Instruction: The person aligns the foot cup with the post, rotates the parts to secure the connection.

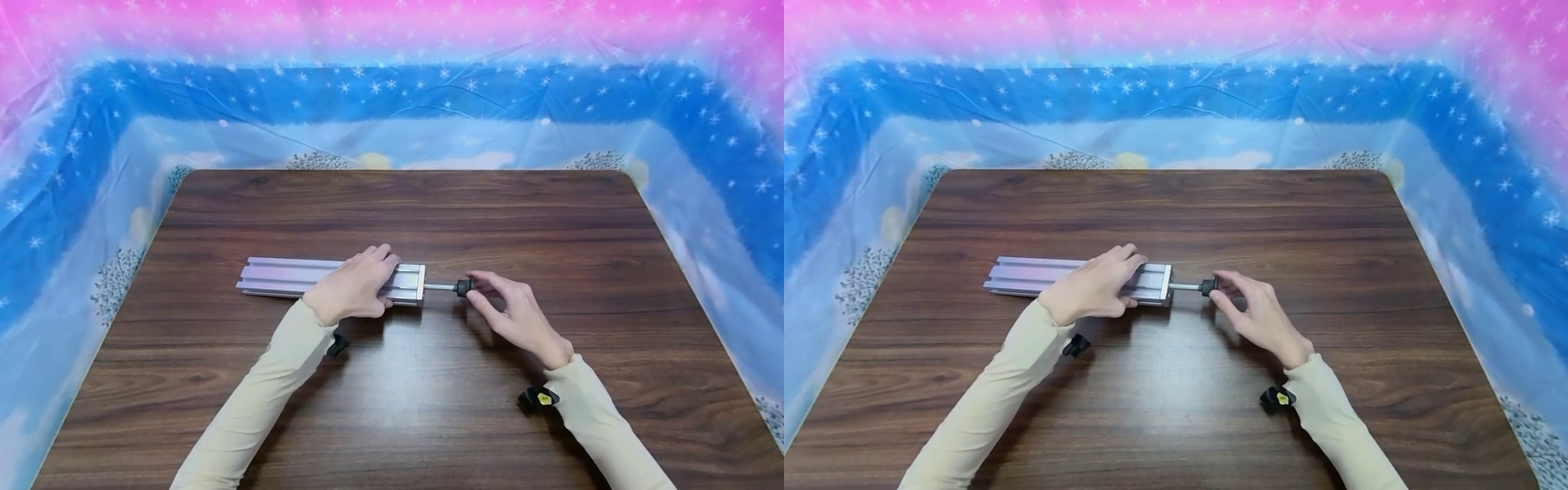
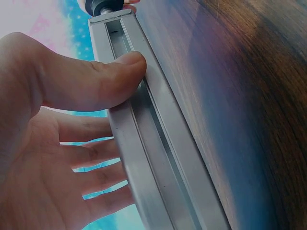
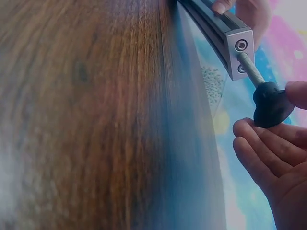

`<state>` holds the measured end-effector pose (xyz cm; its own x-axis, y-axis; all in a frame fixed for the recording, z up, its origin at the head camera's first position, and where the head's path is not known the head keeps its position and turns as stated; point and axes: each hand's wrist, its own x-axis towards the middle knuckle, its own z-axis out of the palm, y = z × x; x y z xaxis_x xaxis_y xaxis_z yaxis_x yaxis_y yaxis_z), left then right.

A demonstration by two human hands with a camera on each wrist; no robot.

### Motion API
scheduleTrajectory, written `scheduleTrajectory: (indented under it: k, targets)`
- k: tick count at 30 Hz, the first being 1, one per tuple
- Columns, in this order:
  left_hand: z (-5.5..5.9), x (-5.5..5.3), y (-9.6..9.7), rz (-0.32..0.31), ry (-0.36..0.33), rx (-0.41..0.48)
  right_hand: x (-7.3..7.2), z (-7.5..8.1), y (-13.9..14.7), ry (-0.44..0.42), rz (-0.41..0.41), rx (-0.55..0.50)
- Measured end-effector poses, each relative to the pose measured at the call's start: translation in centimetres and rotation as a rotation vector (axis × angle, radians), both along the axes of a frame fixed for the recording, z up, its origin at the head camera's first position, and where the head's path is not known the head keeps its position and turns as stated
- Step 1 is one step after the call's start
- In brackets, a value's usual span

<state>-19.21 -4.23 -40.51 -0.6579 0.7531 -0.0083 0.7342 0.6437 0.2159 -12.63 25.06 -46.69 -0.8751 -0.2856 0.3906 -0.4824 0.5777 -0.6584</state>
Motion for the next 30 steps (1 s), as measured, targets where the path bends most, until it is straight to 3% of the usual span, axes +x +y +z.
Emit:
scheduleTrajectory:
  k: [8, 15, 21, 30]
  targets:
    - [0.3, 0.2, 0.0, 0.008, -0.023, 0.002, 0.0, 0.3, 0.0, -0.092, -0.054, 0.018]
    - [0.5, 0.3, -0.1, 0.011, -0.026, 0.007, 0.4, 0.5, 0.2, -0.098, -0.053, 0.037]
    - [0.8, 0.2, -0.1, 0.012, -0.034, 0.001, 0.6, 0.9, 0.4, 0.044, 0.017, -0.02]
    - [1.1, 0.0, -0.1, 0.018, -0.048, -0.01, 0.1, 0.9, 0.2, 0.239, 0.075, -0.021]
